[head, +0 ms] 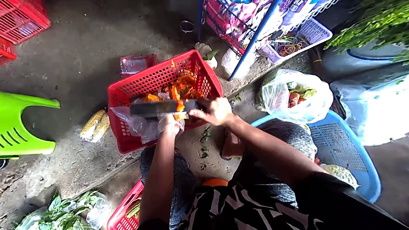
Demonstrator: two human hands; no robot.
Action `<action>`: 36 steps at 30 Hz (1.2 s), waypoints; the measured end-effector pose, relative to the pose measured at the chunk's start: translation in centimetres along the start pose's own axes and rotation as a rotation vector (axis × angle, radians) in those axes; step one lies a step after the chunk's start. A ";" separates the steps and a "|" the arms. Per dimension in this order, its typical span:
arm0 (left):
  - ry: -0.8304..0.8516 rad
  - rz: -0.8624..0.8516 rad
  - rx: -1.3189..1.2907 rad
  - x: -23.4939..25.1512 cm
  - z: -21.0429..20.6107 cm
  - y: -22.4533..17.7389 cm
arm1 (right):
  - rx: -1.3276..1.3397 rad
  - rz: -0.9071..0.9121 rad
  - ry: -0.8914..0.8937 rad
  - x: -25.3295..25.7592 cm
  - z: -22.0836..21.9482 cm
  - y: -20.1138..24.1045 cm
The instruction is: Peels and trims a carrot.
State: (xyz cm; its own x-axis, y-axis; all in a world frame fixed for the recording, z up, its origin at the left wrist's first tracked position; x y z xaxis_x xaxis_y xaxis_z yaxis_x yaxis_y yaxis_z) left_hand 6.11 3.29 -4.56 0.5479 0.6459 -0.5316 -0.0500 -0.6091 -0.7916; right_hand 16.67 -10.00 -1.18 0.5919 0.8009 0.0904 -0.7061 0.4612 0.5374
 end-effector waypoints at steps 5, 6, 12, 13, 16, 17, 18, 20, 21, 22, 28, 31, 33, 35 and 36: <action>0.101 -0.104 -0.042 0.2 -0.5 -0.6 | 0.033 0.040 0.061 -0.4 0.4 1.2; 0.137 -0.116 -0.059 0.3 -0.5 -0.5 | 0.050 0.076 0.067 -0.6 0.2 1.8; 0.045 -0.002 0.019 0.4 -0.3 0.0 | 0.001 -0.242 0.184 1.8 -0.8 -2.9; 0.093 -0.007 0.012 0.4 -0.6 -0.1 | 0.008 -0.334 0.209 2.2 -0.5 -3.9; 0.176 -0.032 -0.035 0.2 -1.1 -0.7 | 0.112 -0.535 0.247 2.3 0.0 -5.4; 0.175 -0.030 -0.071 0.6 -0.9 -0.8 | 0.171 -0.533 0.243 2.0 0.0 -5.1; 0.168 -0.024 -0.113 1.0 -0.7 -0.8 | 0.216 -0.496 0.235 1.7 0.0 -4.5; 0.101 -0.030 -0.155 1.4 0.0 -0.6 | 0.225 -0.341 0.223 0.8 -0.1 -2.3; 0.079 -0.042 -0.163 1.3 0.3 -0.5 | 0.199 -0.247 0.232 0.3 -0.2 -1.0; 0.110 -0.060 -0.168 1.0 0.4 -0.5 | 0.166 -0.145 0.224 -0.2 -0.3 0.4; 0.155 -0.074 -0.255 -0.3 0.6 -0.2 | 0.035 0.149 0.060 -0.7 -0.6 3.1; 0.025 0.021 -0.123 -0.8 0.1 -0.1 | 0.023 0.014 0.140 0.4 -0.5 1.0; 0.018 -0.011 -0.099 -0.7 0.3 -0.4 | 0.010 0.013 0.112 0.3 0.0 0.9; 0.103 -0.106 -0.165 -1.0 0.4 -1.1 | 0.025 0.113 0.063 -0.5 0.1 2.5; 0.124 -0.154 -0.190 -1.1 0.3 -1.6 | 0.028 0.162 0.034 -0.9 0.0 3.1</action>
State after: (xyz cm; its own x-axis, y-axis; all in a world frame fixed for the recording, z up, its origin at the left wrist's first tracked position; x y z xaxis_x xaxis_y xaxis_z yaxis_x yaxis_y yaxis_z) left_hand 5.32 3.65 -2.80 0.6355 0.6833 -0.3595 0.1924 -0.5911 -0.7833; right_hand 13.96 -9.27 0.40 0.4569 0.8768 0.1497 -0.7800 0.3141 0.5412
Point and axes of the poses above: each hand's wrist, its own x-axis towards the middle knuckle, its own z-axis out of the back of the hand, y = z × x, the point moved 7 cm from there along x, towards the middle knuckle
